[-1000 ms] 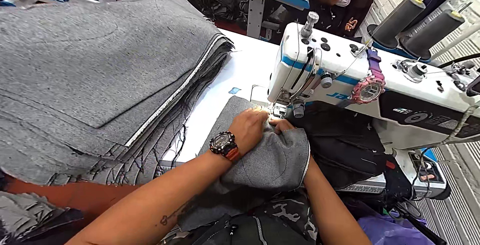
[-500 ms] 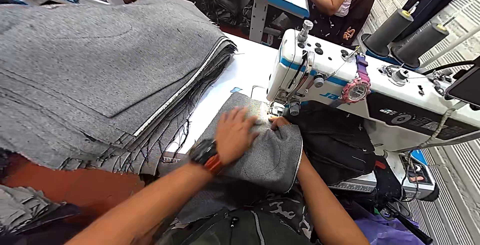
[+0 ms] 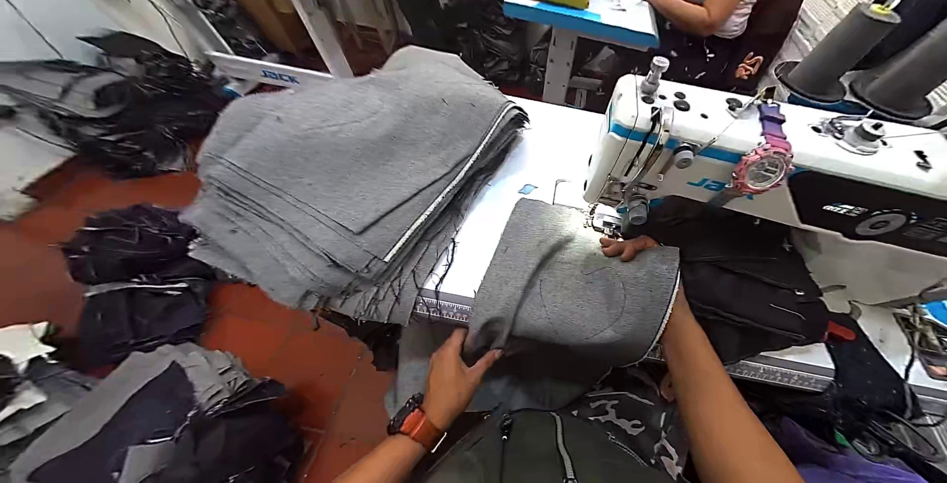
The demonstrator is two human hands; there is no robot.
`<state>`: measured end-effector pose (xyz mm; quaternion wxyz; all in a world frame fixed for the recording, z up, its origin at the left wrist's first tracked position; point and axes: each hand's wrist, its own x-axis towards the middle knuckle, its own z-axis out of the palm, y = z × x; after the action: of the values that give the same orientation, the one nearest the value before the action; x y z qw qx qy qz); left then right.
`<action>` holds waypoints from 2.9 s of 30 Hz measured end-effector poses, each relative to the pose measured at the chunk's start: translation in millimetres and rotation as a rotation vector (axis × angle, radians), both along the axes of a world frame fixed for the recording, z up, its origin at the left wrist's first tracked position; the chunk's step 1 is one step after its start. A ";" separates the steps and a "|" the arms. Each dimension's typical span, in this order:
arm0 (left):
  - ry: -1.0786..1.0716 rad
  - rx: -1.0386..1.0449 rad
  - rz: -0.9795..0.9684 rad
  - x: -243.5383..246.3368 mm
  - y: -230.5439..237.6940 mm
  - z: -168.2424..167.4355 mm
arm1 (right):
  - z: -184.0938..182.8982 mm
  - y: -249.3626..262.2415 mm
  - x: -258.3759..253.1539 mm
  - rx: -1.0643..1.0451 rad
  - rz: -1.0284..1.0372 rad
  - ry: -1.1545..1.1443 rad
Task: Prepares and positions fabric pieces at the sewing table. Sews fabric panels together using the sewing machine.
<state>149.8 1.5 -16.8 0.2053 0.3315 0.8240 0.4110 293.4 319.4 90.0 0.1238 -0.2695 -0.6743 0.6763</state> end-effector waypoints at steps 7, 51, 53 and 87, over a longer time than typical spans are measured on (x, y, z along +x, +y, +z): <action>-0.200 -0.075 -0.586 -61.8 16.0 181.8 | -58.3 -22.1 42.3 0.405 -0.144 0.468; 0.315 0.228 -0.514 -20.6 152.2 90.6 | -79.6 -109.5 36.9 1.279 -0.206 0.083; 0.578 0.288 -0.617 -13.7 147.2 92.2 | -86.8 -111.1 39.9 1.325 -0.242 0.181; 0.843 0.300 -0.669 34.6 118.6 51.1 | -95.3 -91.1 82.0 1.386 -0.168 0.316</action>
<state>184.4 120.0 34.4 -0.0723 0.7364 0.6170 0.2678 375.4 228.3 -5.4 0.4143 -0.0788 -0.8998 0.1115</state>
